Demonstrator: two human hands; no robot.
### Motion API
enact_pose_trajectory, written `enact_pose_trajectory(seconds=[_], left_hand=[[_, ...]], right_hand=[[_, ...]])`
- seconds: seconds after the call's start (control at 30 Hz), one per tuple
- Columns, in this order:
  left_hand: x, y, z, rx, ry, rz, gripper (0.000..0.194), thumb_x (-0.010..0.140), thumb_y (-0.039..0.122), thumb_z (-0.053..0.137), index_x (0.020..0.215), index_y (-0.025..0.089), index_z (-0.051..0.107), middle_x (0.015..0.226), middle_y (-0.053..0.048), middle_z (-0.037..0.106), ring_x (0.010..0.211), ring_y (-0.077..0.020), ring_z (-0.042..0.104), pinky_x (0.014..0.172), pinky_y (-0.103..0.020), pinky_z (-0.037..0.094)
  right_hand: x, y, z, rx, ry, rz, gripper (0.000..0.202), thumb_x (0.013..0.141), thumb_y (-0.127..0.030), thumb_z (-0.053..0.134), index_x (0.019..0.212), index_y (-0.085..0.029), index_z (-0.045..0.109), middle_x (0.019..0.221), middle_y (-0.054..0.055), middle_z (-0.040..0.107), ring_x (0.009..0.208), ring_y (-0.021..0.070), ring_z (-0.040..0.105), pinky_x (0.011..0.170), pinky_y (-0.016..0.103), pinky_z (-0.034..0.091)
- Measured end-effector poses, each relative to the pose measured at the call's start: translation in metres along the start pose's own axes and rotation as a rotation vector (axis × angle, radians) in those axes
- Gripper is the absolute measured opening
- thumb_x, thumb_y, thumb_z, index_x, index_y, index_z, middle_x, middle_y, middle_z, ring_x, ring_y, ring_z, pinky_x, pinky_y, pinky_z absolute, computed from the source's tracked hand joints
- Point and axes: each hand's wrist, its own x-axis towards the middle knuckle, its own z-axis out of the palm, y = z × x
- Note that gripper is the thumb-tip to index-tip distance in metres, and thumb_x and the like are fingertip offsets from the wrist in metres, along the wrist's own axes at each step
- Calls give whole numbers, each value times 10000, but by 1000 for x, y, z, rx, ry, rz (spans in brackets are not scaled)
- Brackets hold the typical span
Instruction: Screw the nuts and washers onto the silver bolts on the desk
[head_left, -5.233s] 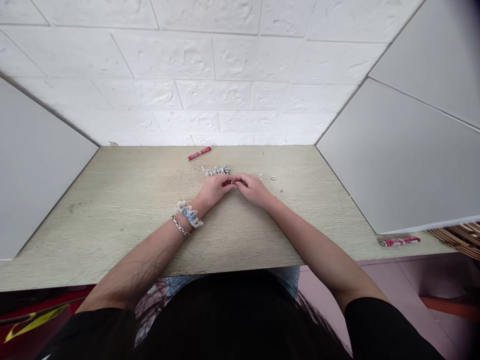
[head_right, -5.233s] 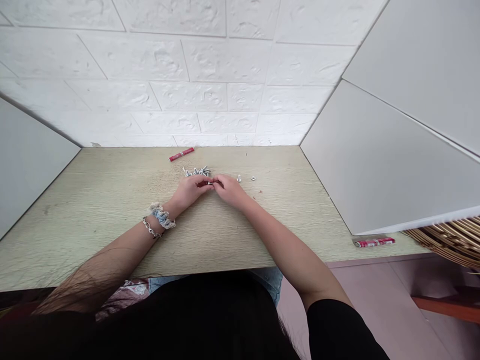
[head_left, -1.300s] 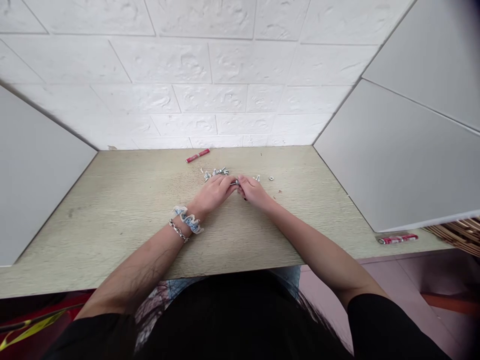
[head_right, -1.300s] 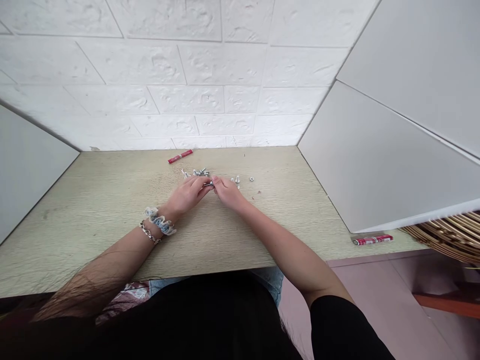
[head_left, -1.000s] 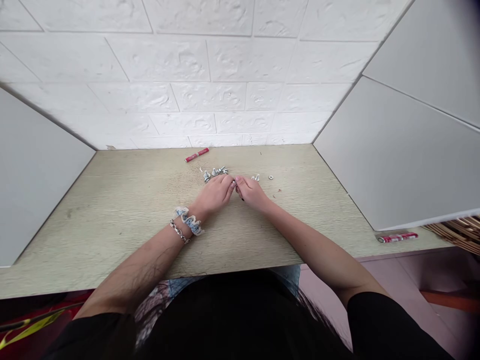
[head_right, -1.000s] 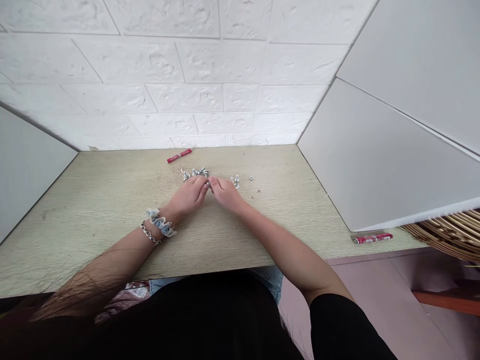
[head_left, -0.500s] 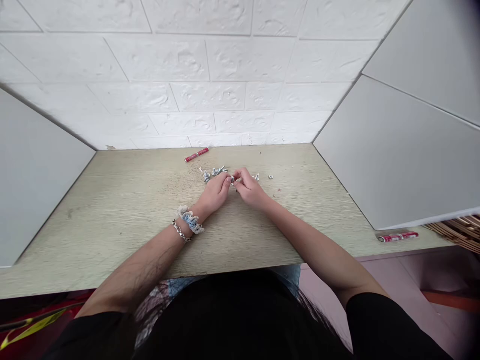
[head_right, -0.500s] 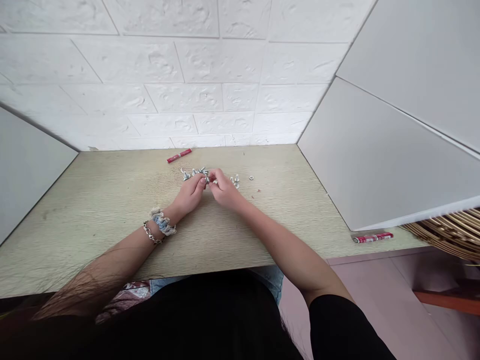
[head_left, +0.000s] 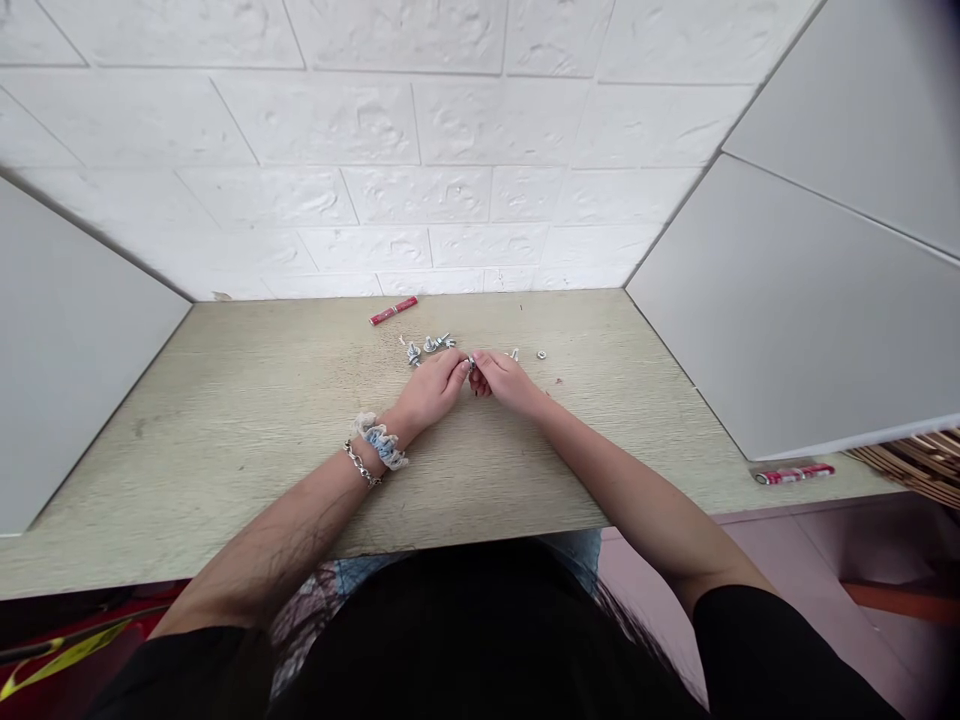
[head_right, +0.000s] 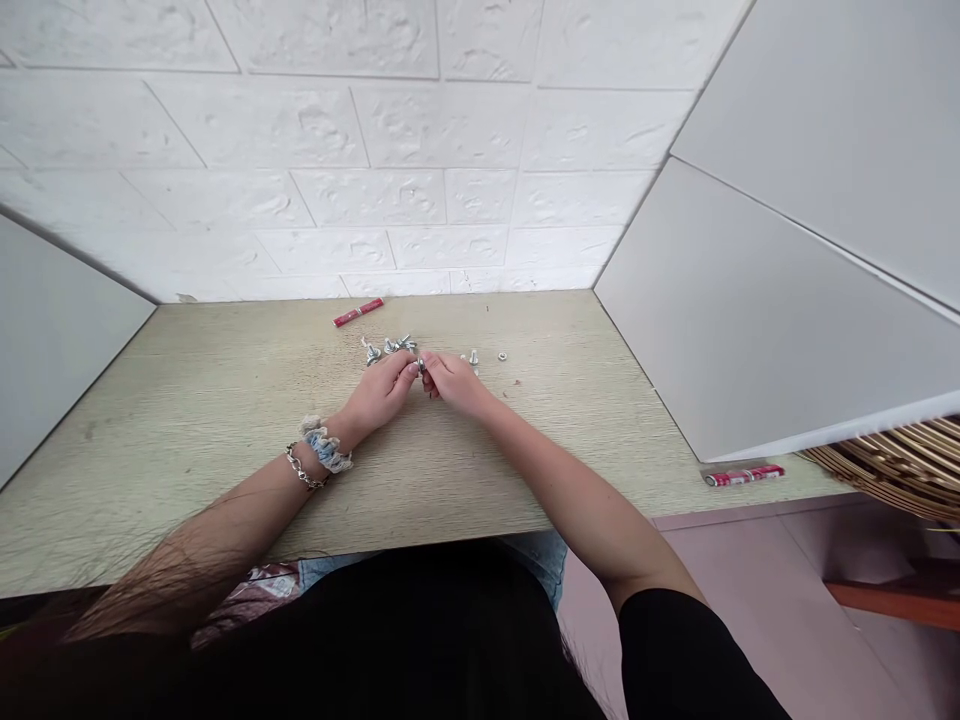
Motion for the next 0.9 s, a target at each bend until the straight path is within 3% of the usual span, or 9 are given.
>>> enact_pose_trajectory(seconds=[0.13,0.27,0.6,0.9], left_hand=[[1,-1,0,28,-35,13,300,981,360,325,823,205,528,807,-39,615,804,-191,583,767,-324,461],[2,-3,2,38,-41,-8,264,977,333,363,878,198,567,846,-42,642,829,-194,602,775,-319,468],[4,-6,4,-123,23,-91,218,929,341,488,932,188,644,843,-20,677,762,-159,585,741,-288,471],[7,-4,2,-595,12,-236,358,865,523,542,831,175,616,741,-13,603,681,-128,544,628,-260,479]], right_hand=[[1,2,-3,-17,4,14,383,929,-461,417,672,-188,494,618,-14,525,540,89,485,550,242,407],[-2,-1,-7,-141,43,-69,317,921,-397,408,680,-199,468,623,-32,517,570,93,486,593,253,394],[-9,-9,-7,-201,133,-124,229,845,-436,521,815,-211,493,693,-46,533,651,109,480,635,266,370],[-10,-10,-4,-117,107,-295,154,845,-343,500,906,-207,534,783,-7,599,718,122,552,698,284,430]])
